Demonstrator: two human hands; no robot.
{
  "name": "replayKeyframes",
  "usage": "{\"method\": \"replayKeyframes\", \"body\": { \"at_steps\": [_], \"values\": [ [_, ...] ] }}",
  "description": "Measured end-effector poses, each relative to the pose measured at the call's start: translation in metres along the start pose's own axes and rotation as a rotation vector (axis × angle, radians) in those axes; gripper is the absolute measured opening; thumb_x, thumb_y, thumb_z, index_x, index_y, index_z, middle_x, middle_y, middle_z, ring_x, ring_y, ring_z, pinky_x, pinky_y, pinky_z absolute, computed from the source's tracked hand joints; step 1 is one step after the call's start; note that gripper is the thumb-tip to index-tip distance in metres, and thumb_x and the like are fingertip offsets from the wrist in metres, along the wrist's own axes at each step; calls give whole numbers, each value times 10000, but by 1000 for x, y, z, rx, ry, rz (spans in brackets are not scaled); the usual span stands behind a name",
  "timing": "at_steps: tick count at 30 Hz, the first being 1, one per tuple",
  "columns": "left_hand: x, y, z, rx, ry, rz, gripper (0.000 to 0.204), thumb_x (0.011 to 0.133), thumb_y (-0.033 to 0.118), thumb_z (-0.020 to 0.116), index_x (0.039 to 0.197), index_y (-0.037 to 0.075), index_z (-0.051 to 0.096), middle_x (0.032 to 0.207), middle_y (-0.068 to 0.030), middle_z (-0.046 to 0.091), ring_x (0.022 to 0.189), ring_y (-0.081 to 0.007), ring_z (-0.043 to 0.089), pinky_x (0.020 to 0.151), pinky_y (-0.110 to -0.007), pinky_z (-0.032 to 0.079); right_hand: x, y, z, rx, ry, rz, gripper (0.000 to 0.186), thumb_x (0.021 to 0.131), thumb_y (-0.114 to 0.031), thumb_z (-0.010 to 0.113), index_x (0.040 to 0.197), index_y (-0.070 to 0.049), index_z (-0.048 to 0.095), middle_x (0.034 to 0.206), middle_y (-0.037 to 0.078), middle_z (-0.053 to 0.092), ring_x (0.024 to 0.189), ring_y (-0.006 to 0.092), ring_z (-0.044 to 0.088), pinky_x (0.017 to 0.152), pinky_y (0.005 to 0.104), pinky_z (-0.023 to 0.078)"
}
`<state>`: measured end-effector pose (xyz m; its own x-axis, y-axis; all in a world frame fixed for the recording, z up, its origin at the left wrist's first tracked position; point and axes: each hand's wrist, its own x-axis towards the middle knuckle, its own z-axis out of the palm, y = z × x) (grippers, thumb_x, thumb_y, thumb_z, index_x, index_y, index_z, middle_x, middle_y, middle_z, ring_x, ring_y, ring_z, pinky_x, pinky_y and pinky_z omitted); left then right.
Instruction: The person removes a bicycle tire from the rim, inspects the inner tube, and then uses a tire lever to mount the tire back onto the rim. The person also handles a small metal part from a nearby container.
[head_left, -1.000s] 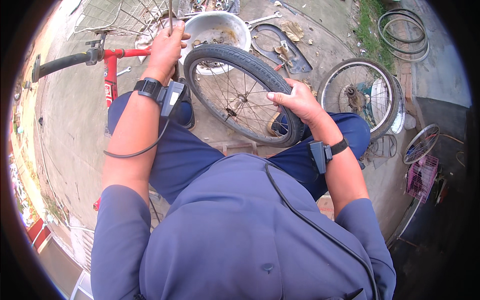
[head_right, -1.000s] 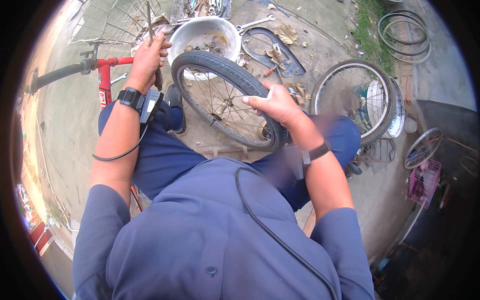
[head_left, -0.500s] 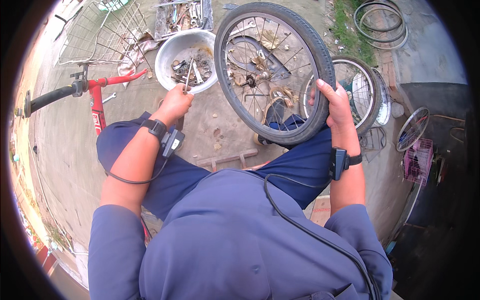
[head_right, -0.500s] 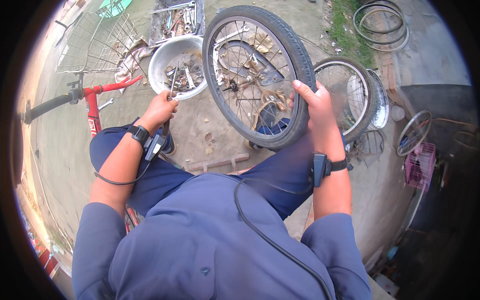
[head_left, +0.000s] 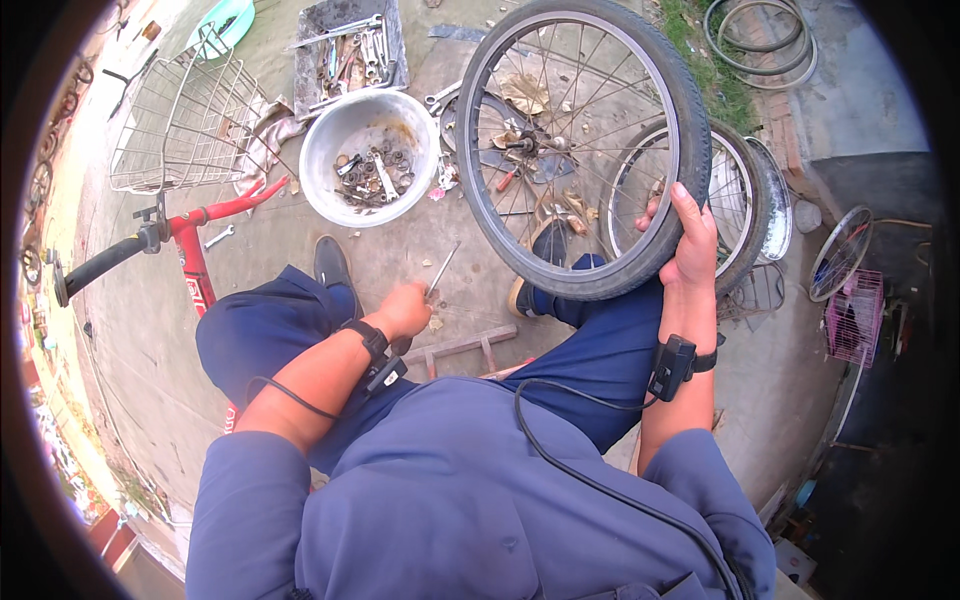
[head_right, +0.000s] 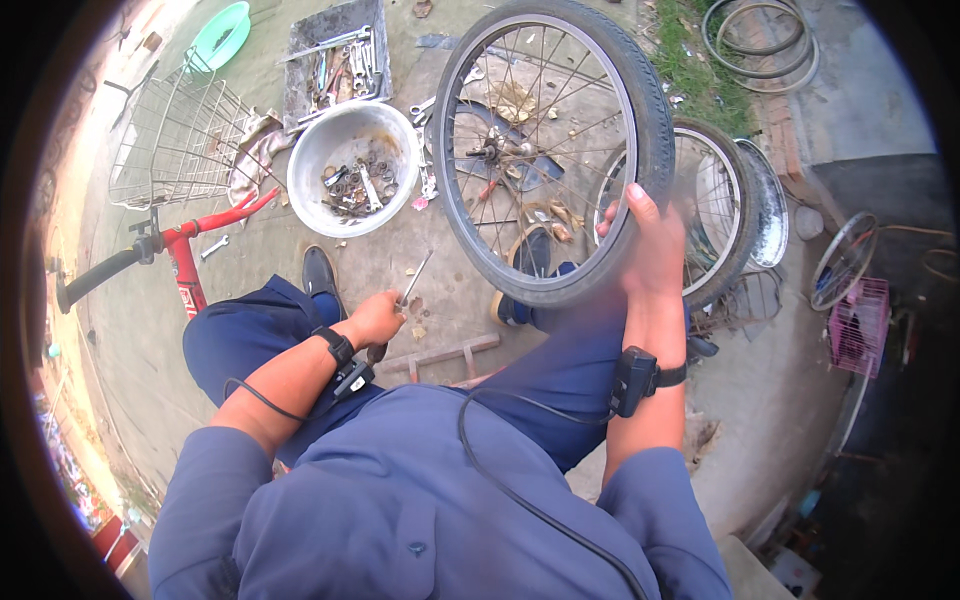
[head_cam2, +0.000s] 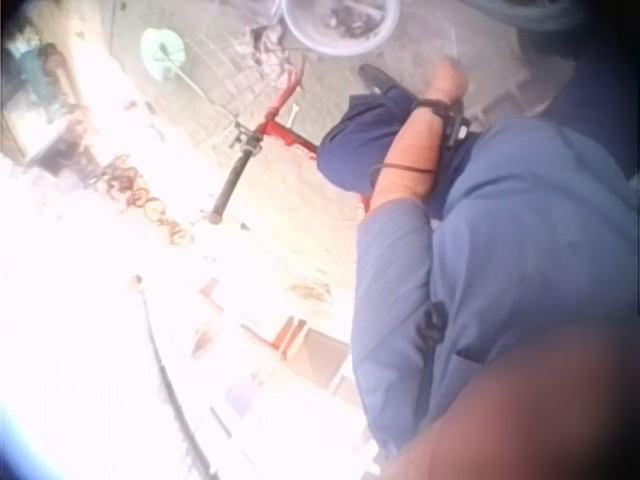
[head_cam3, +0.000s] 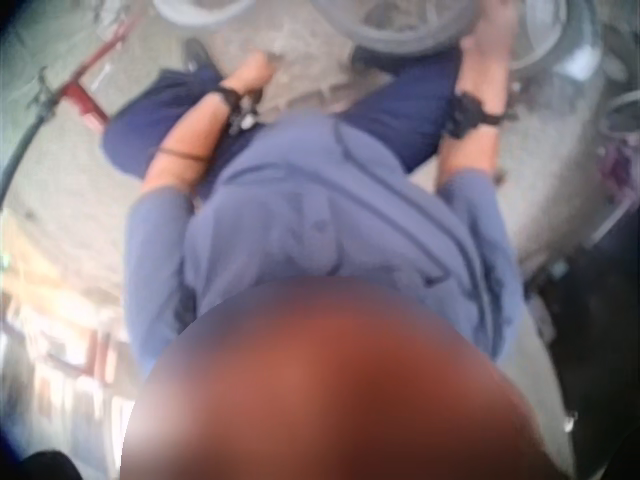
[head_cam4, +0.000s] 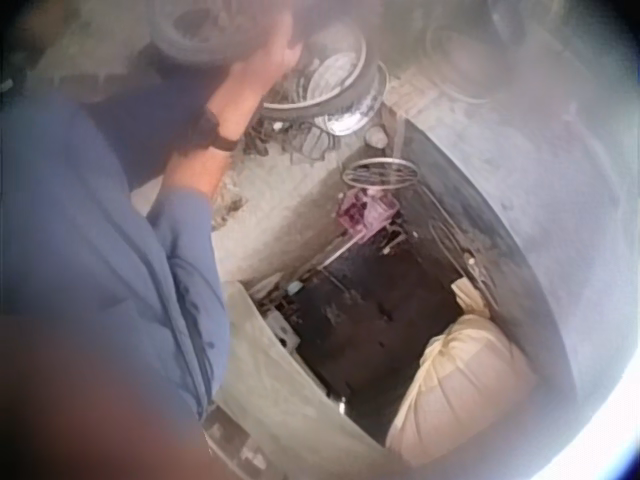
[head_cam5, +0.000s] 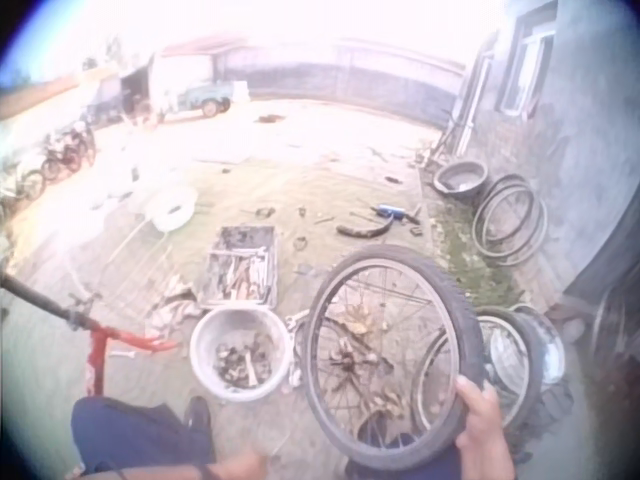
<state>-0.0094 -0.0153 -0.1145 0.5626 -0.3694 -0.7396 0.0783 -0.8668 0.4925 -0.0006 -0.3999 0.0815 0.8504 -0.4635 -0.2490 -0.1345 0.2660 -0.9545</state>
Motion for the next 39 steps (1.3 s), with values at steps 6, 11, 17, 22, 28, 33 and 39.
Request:
{"method": "replayKeyframes", "body": {
  "at_steps": [6,11,17,22,28,33,39],
  "values": [
    [9,-4,12,59,-49,-13,457,950,254,679,1325,-4,635,1135,-259,731,1109,-395,700,960,-460,546,9,1,-5,70,33,-10,242,1013,-287,685,1027,-49,640,810,109,669,657,226,662,674,396,594],
    [16,7,0,-236,37,-17,586,953,375,715,1344,-51,616,1217,-283,711,1172,-380,689,1002,-429,535,6,-2,-6,104,72,-24,257,1026,-303,659,1026,-46,643,811,111,665,668,229,664,681,395,596],
    [33,67,-46,-880,46,29,889,975,601,667,1553,-16,392,1529,-227,502,1385,-340,538,1099,-463,461,-9,-16,-12,199,28,-75,312,1046,-344,622,1056,-32,636,838,111,653,697,236,655,726,407,585],
    [24,99,-94,-1190,277,137,1047,944,686,652,1641,40,216,1633,-245,340,1495,-392,390,1186,-592,338,-32,-44,-30,357,-169,-129,395,1066,-413,563,1162,-33,616,867,97,619,750,230,629,799,430,535],
    [-8,123,-131,-1798,68,617,550,971,496,727,1294,72,592,1173,-183,675,1070,-314,696,968,-488,569,-66,-71,-55,556,-337,-204,470,1062,-476,543,1230,-39,583,858,73,581,751,215,591,812,432,526],
    [-80,140,-174,-1640,345,772,346,982,323,761,1162,60,626,945,-76,688,818,-192,709,730,-359,620,-64,-53,-63,710,-316,-201,447,1019,-484,602,1218,-84,623,827,43,546,726,221,541,763,432,522],
    [-168,171,-206,-1379,662,914,276,981,210,756,1101,14,603,903,-95,693,722,-172,706,634,-309,607,-38,-23,-39,489,-11,-110,510,1042,-516,598,1257,-54,585,1104,143,683,976,322,708,910,464,566]
  ]
}}
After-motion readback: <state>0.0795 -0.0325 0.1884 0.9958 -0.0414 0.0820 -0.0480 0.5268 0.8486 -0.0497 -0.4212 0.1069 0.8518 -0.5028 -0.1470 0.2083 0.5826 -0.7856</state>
